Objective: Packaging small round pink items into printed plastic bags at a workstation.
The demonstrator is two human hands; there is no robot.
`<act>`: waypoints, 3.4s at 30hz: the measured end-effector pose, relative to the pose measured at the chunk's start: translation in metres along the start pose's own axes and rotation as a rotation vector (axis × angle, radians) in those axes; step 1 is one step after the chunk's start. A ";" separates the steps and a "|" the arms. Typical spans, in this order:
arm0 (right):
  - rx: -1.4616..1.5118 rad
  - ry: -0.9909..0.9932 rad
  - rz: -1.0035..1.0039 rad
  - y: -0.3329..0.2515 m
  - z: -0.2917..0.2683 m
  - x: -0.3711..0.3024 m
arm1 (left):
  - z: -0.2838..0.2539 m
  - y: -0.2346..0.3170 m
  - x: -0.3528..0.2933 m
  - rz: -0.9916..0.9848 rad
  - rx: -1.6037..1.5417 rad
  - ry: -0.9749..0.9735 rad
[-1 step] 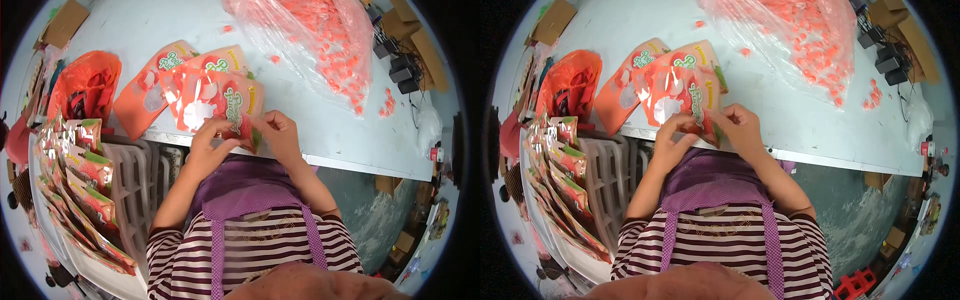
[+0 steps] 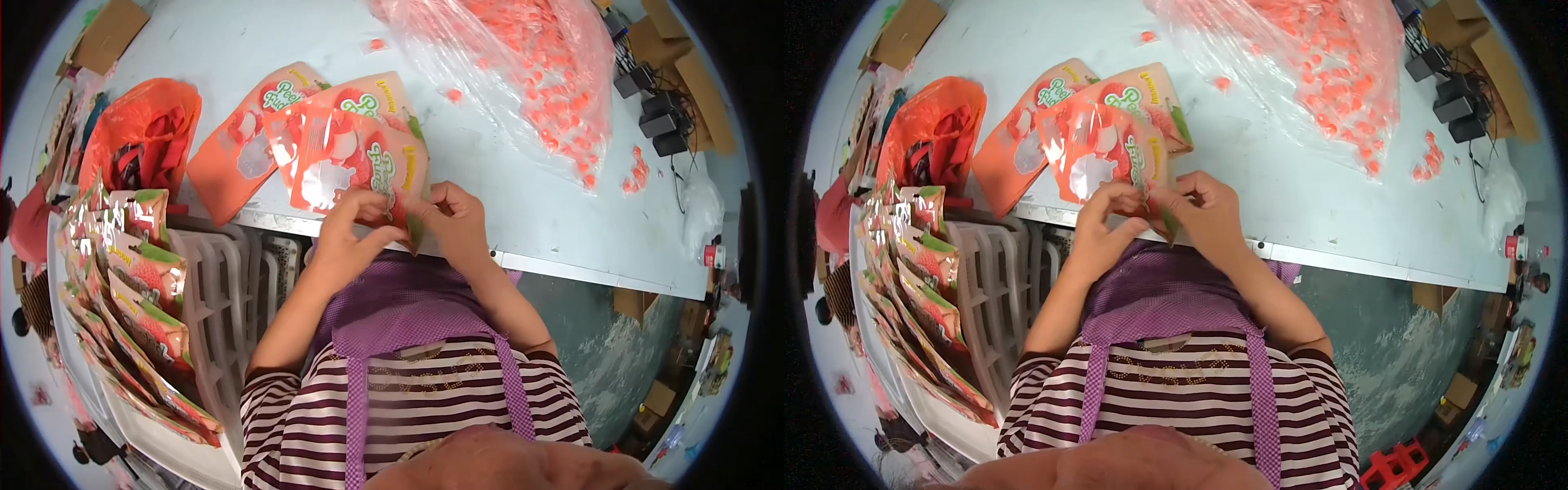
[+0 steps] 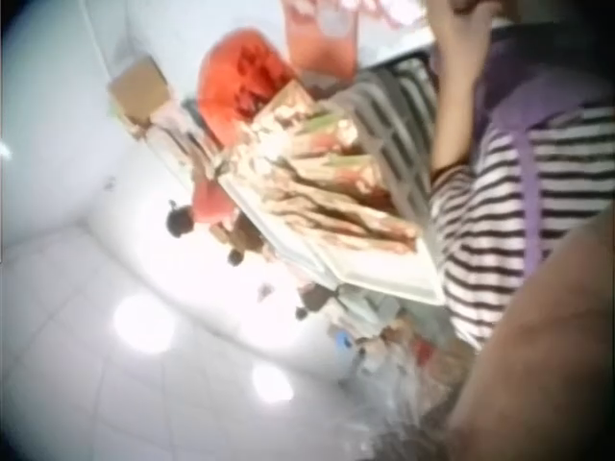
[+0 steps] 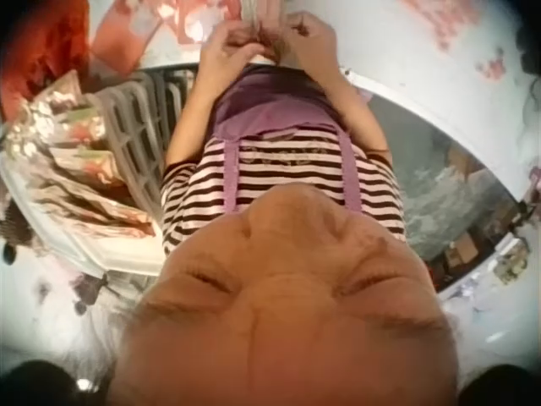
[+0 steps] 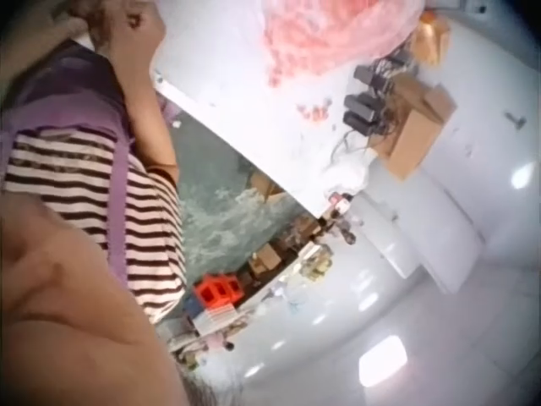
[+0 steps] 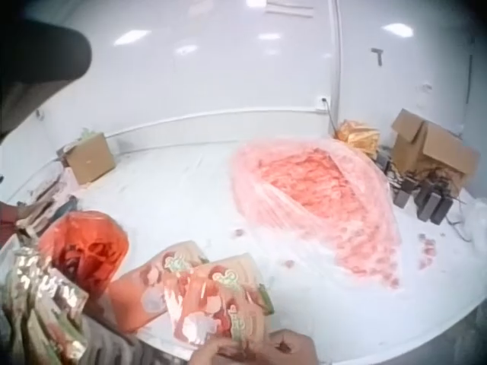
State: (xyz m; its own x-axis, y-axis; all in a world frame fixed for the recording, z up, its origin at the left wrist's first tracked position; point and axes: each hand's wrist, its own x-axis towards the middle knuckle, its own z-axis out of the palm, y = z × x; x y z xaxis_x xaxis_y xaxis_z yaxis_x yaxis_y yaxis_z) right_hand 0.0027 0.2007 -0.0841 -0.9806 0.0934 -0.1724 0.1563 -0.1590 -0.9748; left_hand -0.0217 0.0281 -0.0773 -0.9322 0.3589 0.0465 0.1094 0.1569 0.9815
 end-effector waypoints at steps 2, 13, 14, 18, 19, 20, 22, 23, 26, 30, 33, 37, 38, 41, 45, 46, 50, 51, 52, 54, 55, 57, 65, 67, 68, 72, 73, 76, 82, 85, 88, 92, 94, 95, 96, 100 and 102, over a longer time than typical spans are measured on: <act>-0.070 -0.040 -0.032 -0.001 0.008 -0.001 | 0.007 0.006 0.005 0.078 -0.052 0.033; -0.083 -0.005 -0.218 -0.005 -0.021 0.010 | -0.018 0.008 0.015 -0.007 0.063 0.109; -0.080 0.010 -0.224 -0.011 -0.021 0.010 | -0.014 0.014 0.019 0.001 0.065 0.094; -0.198 -0.030 -0.267 -0.007 0.009 0.011 | 0.015 0.033 0.016 0.088 0.195 0.042; -0.442 -0.053 -0.147 -0.012 0.006 0.005 | 0.020 0.034 0.015 0.115 0.222 0.066; -0.442 -0.027 -0.158 -0.014 -0.001 0.008 | 0.020 0.036 0.012 0.139 0.254 0.105; -0.373 -0.051 -0.402 -0.012 -0.026 0.013 | 0.010 0.040 0.017 0.351 0.517 0.018; -0.396 -0.051 -0.418 -0.011 -0.034 0.017 | 0.008 0.044 0.018 0.480 0.606 -0.091; -0.407 -0.108 -0.384 -0.018 -0.039 0.013 | 0.004 0.058 0.026 0.579 0.718 -0.397; -0.400 -0.137 -0.305 -0.023 -0.044 0.010 | 0.003 0.056 0.034 0.642 0.878 -0.456; -0.413 -0.145 -0.280 -0.023 -0.049 0.012 | 0.008 0.057 0.041 0.591 0.925 -0.414; -0.345 -0.234 -0.245 -0.025 -0.070 0.023 | 0.008 0.034 0.057 0.748 0.972 -0.323; -0.328 -0.309 -0.205 -0.029 -0.078 0.026 | 0.009 0.029 0.060 0.790 0.964 -0.285; -0.509 -0.139 -0.119 -0.046 -0.116 0.054 | 0.011 0.001 0.066 0.657 0.867 -0.236; -0.910 0.256 -0.538 -0.033 -0.155 0.128 | 0.020 -0.034 0.069 0.535 0.613 -0.165; -1.078 0.386 -0.684 -0.028 -0.156 0.151 | 0.022 -0.035 0.069 0.531 0.610 -0.165; -1.242 0.375 -0.612 -0.018 -0.136 0.218 | 0.021 -0.035 0.072 0.540 0.580 -0.187; -1.241 0.356 -0.614 -0.016 -0.120 0.219 | 0.019 -0.035 0.071 0.554 0.584 -0.200; -1.235 0.297 -0.602 -0.012 -0.104 0.214 | 0.016 -0.037 0.072 0.569 0.586 -0.216; -1.232 0.217 -0.581 -0.005 -0.094 0.212 | 0.018 -0.038 0.072 0.563 0.574 -0.208; -1.208 0.191 -0.626 -0.002 -0.093 0.215 | 0.017 -0.034 0.073 0.566 0.586 -0.220; -1.185 0.171 -0.660 0.003 -0.093 0.221 | 0.016 -0.031 0.075 0.569 0.591 -0.243; -1.477 0.243 -0.553 -0.011 -0.084 0.291 | 0.018 -0.034 0.074 0.586 0.579 -0.249; -1.526 0.310 -0.582 -0.002 -0.084 0.294 | 0.022 -0.034 0.074 0.592 0.578 -0.253; -1.563 0.363 -0.615 0.004 -0.083 0.294 | 0.022 -0.034 0.076 0.601 0.570 -0.252; -1.468 0.243 -0.864 0.004 -0.099 0.264 | 0.019 -0.035 0.077 0.616 0.547 -0.224; -1.419 0.002 -0.747 -0.008 -0.108 0.259 | 0.017 -0.036 0.078 0.613 0.551 -0.208; -1.207 -0.039 -0.590 -0.062 -0.120 0.241 | 0.015 -0.035 0.075 0.614 0.581 -0.203; -1.272 0.331 -0.708 -0.114 -0.167 0.333 | 0.018 -0.033 0.075 0.578 0.572 -0.285; -1.372 0.265 -0.537 -0.109 -0.135 0.327 | 0.013 -0.037 0.074 0.558 0.538 -0.269; -1.458 0.254 -0.485 -0.113 -0.140 0.327 | 0.015 -0.031 0.071 0.548 0.583 -0.296; -1.557 0.263 -0.846 -0.068 -0.184 0.334 | 0.013 -0.032 0.075 0.566 0.576 -0.297; -1.453 0.161 -0.704 -0.065 -0.192 0.319 | 0.013 -0.034 0.075 0.560 0.578 -0.267; -1.347 0.076 -0.560 -0.066 -0.191 0.308 | 0.014 -0.033 0.075 0.552 0.578 -0.245; -1.348 0.073 -0.561 -0.067 -0.189 0.298 | 0.015 -0.033 0.075 0.550 0.577 -0.243; -1.397 0.087 -0.553 -0.070 -0.194 0.260 | 0.017 -0.041 0.078 0.606 0.628 -0.200; -1.442 0.079 -0.575 -0.076 -0.193 0.238 | 0.021 -0.042 0.079 0.620 0.610 -0.145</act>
State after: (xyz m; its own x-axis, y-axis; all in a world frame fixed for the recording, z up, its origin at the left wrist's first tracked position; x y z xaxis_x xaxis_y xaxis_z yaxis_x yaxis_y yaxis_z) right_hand -0.2194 0.4251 -0.0779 -0.9452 -0.1349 0.2972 -0.2020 0.9570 -0.2083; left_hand -0.0928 0.0688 -0.1184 -0.5955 0.6495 0.4728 0.7847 0.3442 0.5156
